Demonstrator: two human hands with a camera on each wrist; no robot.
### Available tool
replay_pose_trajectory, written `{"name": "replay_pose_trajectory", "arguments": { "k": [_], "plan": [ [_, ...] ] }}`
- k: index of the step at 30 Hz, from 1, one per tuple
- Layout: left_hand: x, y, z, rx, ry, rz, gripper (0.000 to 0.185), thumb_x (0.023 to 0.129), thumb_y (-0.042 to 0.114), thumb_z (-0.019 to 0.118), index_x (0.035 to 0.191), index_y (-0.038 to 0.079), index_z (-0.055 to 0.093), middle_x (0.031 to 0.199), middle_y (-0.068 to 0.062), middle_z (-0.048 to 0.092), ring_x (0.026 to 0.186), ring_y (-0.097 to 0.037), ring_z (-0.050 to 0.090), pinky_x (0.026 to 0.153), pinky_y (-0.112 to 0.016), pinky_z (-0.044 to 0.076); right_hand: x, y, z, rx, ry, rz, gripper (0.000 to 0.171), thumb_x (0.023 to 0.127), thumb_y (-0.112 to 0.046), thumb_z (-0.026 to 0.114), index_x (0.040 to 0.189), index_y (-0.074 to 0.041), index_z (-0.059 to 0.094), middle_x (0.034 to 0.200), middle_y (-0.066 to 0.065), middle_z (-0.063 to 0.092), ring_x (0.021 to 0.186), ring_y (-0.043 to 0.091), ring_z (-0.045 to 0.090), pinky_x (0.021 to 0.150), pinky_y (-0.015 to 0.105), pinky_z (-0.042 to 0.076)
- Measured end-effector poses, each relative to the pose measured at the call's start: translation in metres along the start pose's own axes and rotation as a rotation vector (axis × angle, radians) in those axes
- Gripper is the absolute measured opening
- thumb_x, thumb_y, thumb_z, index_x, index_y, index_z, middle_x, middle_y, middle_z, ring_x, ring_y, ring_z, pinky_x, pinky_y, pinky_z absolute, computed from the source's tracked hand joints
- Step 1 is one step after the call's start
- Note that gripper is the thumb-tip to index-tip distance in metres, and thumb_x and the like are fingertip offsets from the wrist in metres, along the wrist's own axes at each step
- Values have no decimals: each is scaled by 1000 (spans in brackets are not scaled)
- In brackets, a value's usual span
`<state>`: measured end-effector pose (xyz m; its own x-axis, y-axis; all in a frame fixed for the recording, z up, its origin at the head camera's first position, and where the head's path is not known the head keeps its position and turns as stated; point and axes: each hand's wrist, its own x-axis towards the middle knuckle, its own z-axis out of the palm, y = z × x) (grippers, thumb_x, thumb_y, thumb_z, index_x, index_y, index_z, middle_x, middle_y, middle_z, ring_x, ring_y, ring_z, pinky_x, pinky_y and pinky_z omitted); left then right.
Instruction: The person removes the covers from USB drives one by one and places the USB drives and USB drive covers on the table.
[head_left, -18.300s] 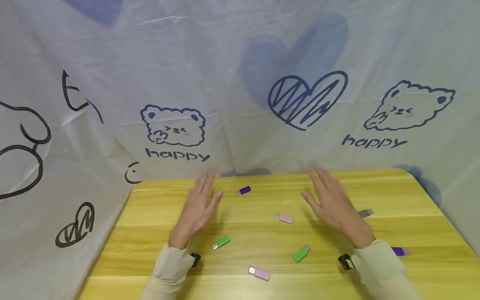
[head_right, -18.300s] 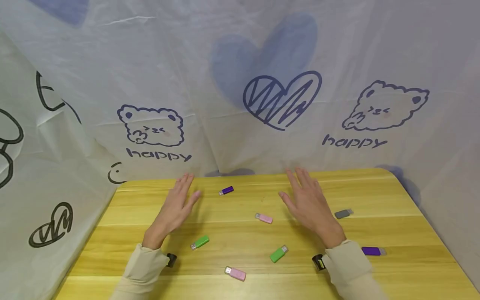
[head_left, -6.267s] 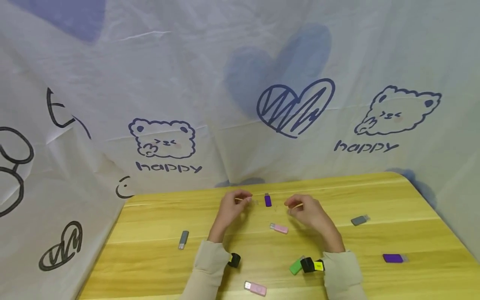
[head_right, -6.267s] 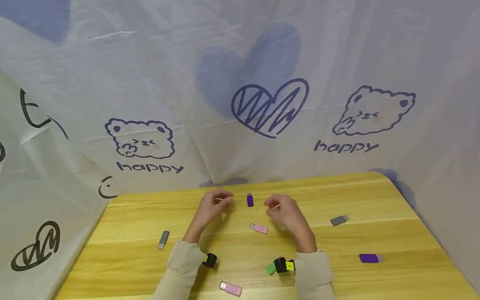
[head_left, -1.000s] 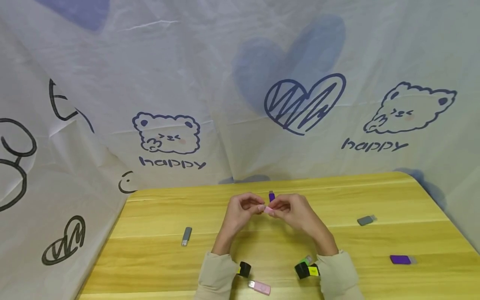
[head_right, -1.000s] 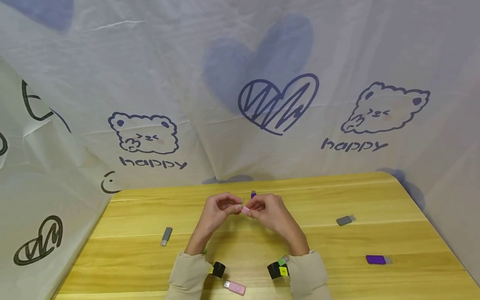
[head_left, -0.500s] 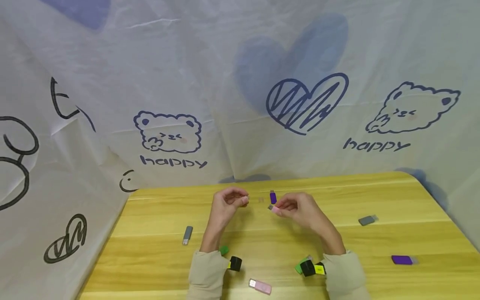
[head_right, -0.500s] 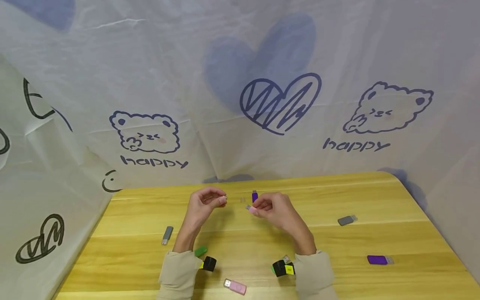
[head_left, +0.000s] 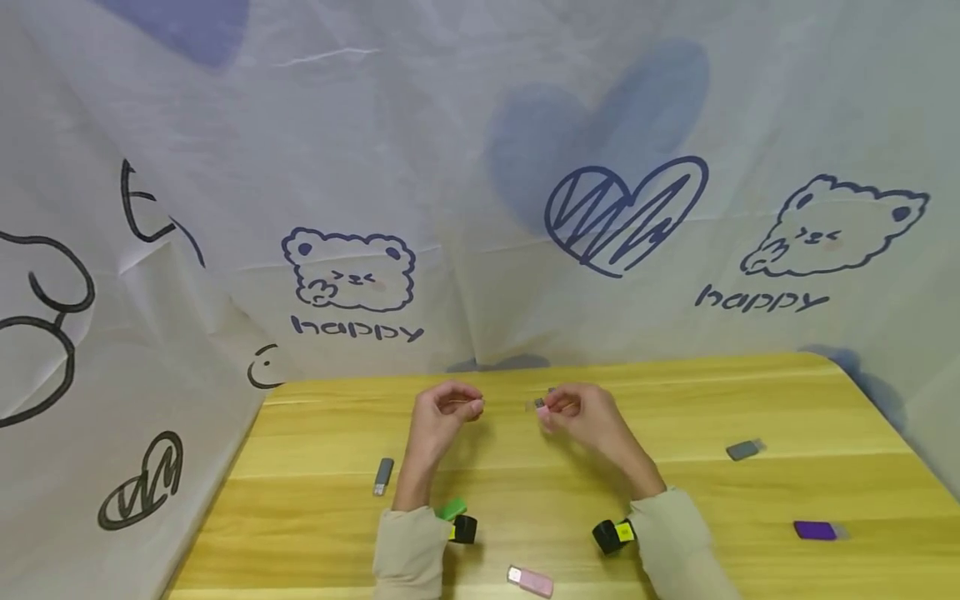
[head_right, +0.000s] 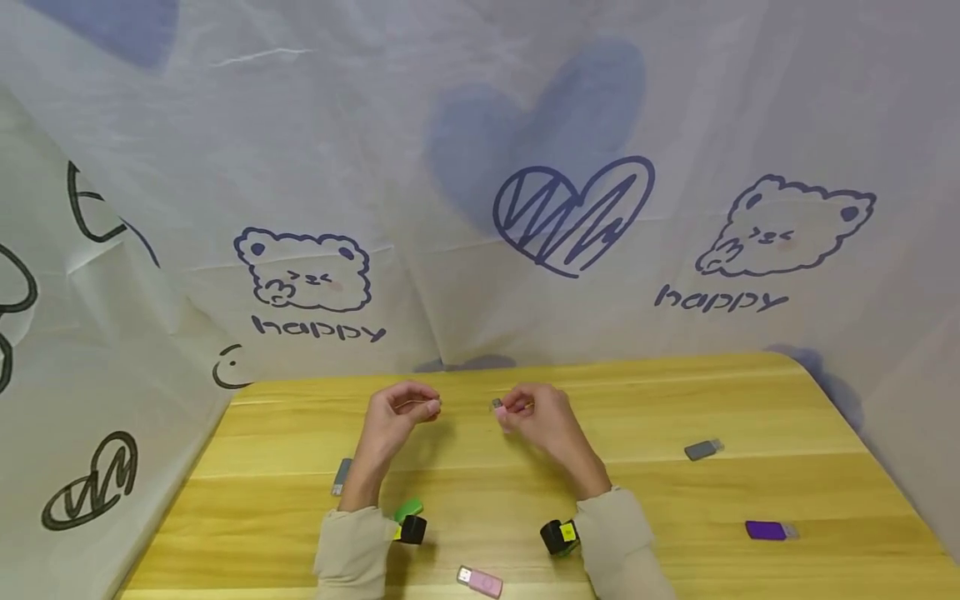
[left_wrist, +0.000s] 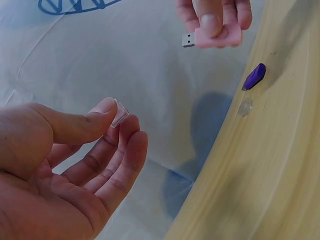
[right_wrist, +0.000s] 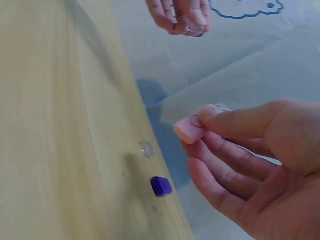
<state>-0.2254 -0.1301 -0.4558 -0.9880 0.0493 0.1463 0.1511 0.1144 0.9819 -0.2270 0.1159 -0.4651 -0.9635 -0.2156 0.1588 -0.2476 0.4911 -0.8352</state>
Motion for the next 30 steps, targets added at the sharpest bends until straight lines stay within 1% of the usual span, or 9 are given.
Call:
{"name": "replay_pose_trajectory", "arguments": {
  "k": [5,9,12,15,18,21,23,26,30],
  "plan": [
    [0,-1,-3,1,15,-9,11,89,-13,71,99,-10,71,98,-23,72,86,-34,73,77,-30,62,19,-1,11,49,76,8,11,90,-5,79,98,0,75,91,9,74,84,24,71,77,36,61],
    [1,-2,-4,0,20,2,11,89,-14,71,99,-12,71,97,-24,72,83,-28,73,76,-31,62,32,-4,22,55,124,35,11,88,-6,81,97,0,76,90,11,74,83,26,72,75,37,61],
    [1,-2,-4,-2,28,-1,11,89,-14,71,99,-12,70,97,-24,72,81,-23,73,76,-31,62,40,-7,29,47,127,70,11,87,-5,82,95,0,77,90,11,75,84,26,72,72,35,59],
    [2,-3,-4,-5,37,-9,11,88,-14,72,99,-12,70,96,-24,73,80,-24,72,76,-31,62,47,-9,35,26,111,108,10,86,-4,82,94,0,78,87,10,76,83,24,71,70,32,57],
    [2,-4,-5,-5,43,-23,10,88,-13,72,98,-11,71,95,-23,73,80,-27,72,76,-30,62,53,-10,41,17,94,152,10,85,-3,82,94,1,78,85,9,75,79,21,71,66,29,56],
    [2,-4,-6,0,48,-33,10,88,-12,73,98,-10,72,94,-22,73,80,-28,72,75,-29,61,59,-10,46,-18,97,187,9,83,-3,83,90,0,78,83,9,75,74,19,70,65,29,56],
    [2,-5,-7,-1,51,-34,10,88,-12,73,98,-10,72,94,-22,73,80,-28,72,75,-29,61,63,-10,50,-67,107,197,9,81,-5,84,86,-1,78,82,8,75,73,19,69,66,31,56],
    [1,-6,-8,-7,51,-32,10,88,-13,72,98,-12,71,94,-24,73,79,-27,72,75,-29,62,68,-11,56,-154,115,193,9,78,-8,85,81,-3,78,80,6,75,73,21,68,69,36,56],
    [1,-7,-10,-16,59,-39,10,89,-13,71,99,-12,71,95,-23,73,78,-23,71,74,-29,62,74,-13,62,-229,96,186,10,79,-10,86,78,-4,78,77,5,74,74,23,67,74,42,57]
  ]
}}
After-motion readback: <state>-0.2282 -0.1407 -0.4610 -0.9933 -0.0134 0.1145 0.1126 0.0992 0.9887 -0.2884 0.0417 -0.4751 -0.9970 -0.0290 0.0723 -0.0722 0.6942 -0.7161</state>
